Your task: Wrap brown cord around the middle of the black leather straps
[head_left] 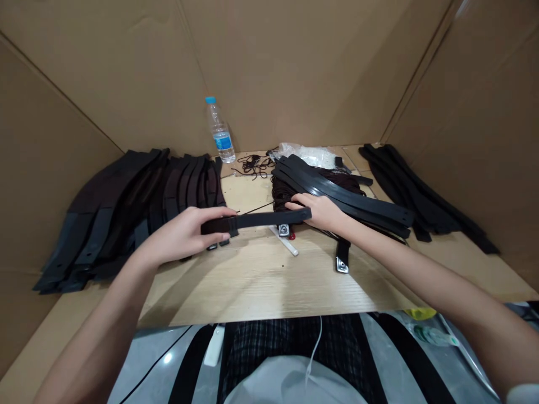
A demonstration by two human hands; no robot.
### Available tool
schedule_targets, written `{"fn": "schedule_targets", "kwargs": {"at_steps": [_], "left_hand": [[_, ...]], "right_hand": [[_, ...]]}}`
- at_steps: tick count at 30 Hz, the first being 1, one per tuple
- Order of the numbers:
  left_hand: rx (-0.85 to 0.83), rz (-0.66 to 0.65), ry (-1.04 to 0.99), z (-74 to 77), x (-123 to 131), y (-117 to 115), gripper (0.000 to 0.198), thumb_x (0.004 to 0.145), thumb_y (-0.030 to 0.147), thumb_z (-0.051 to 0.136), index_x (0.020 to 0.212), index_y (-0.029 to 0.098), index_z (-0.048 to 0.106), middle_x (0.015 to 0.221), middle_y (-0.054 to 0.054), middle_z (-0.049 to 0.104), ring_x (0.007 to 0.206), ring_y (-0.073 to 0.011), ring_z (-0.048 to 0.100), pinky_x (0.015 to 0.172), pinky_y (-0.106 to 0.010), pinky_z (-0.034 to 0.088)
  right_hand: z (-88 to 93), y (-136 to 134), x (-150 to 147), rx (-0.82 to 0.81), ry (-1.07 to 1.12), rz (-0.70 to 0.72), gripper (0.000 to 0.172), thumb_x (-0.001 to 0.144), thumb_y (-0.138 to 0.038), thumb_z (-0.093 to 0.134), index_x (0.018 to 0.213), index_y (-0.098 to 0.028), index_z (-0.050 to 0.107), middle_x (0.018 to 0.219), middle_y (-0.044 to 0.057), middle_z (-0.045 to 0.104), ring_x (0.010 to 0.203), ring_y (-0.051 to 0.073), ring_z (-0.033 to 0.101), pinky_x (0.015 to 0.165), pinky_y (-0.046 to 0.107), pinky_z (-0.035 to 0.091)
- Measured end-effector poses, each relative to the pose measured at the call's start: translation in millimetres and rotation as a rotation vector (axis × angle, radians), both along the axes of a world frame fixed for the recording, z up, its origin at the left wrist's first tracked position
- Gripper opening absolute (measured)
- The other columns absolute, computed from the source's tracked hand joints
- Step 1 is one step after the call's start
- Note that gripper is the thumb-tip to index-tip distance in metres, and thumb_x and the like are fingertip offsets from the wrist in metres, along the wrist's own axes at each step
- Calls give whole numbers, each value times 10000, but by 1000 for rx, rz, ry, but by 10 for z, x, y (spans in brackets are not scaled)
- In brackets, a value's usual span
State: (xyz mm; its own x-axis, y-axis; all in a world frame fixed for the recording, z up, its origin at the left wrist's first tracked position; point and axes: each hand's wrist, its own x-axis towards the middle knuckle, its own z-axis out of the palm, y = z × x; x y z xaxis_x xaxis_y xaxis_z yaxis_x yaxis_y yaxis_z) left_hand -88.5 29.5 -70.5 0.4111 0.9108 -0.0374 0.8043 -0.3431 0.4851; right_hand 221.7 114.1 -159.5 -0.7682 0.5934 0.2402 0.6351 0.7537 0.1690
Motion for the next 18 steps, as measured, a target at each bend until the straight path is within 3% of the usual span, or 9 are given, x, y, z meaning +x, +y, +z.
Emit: {"fn": "schedule_targets", "kwargs": {"at_steps": [2, 5, 7, 10, 12, 14, 15, 18], "left_hand": [[13, 42, -25, 103, -15, -8, 491, 813, 468, 613, 1231, 212, 639, 1123, -67, 729, 522, -142, 608, 465, -261, 487], [77, 11, -69, 241, 38, -34, 474, 796, 475, 639, 1191, 215, 666, 1124, -57, 725, 728, -193, 675, 544, -247, 525], [118, -20, -87, 306, 87, -41, 456, 791, 461, 651, 1175, 217, 675, 1086, -50, 735, 802, -207, 681, 613, -249, 546], [165, -33, -105, 358, 137, -32, 443, 798, 446, 649, 1172, 210, 675, 1052, -51, 740, 739, -184, 668, 627, -255, 550], [181, -30, -110, 368, 147, -20, 439, 798, 445, 647, 1169, 212, 676, 1034, -47, 743, 623, -151, 631, 563, -250, 532], [185, -23, -114, 366, 145, -9, 444, 793, 450, 651, 1169, 215, 677, 1023, -44, 745, 493, -112, 557, 467, -242, 484], [191, -20, -120, 364, 144, -4, 442, 790, 448, 654, 1165, 215, 679, 1025, -45, 745, 469, -105, 540, 448, -242, 472], [247, -32, -181, 364, 152, 12, 419, 780, 422, 673, 1140, 209, 692, 1059, -55, 741, 669, -171, 661, 600, -268, 548]], "right_hand": [[-33, 11, -33, -32, 14, -13, 358, 922, -86, 412, 1182, -168, 644, 1117, 126, 671, 924, 206, 603, 611, 271, 415], [-59, 19, -81, -103, 56, -5, 340, 850, -54, 467, 1092, -149, 686, 1048, 132, 692, 942, 237, 615, 727, 327, 469], [-28, -12, -74, -172, 151, 7, 366, 770, -81, 573, 1109, -156, 689, 1102, 134, 689, 1021, 271, 612, 820, 369, 486], [115, -147, 34, -350, 315, 59, 491, 701, -166, 674, 1191, -202, 668, 1141, 92, 694, 1037, 266, 626, 852, 369, 504], [272, -289, 148, -453, 412, 100, 347, 740, -199, 652, 1083, -213, 707, 1007, 55, 720, 930, 225, 652, 810, 347, 519], [475, -458, 249, -333, 587, 117, 95, 785, -223, 619, 808, -204, 709, 870, 51, 688, 862, 216, 641, 771, 358, 519], [593, -547, 281, -185, 683, 104, 100, 797, -219, 602, 737, -199, 679, 875, 66, 657, 854, 221, 629, 745, 367, 515], [982, -800, 263, 266, 770, 61, 24, 777, -201, 631, 757, -189, 632, 948, 112, 604, 895, 249, 602, 730, 390, 497]]}}
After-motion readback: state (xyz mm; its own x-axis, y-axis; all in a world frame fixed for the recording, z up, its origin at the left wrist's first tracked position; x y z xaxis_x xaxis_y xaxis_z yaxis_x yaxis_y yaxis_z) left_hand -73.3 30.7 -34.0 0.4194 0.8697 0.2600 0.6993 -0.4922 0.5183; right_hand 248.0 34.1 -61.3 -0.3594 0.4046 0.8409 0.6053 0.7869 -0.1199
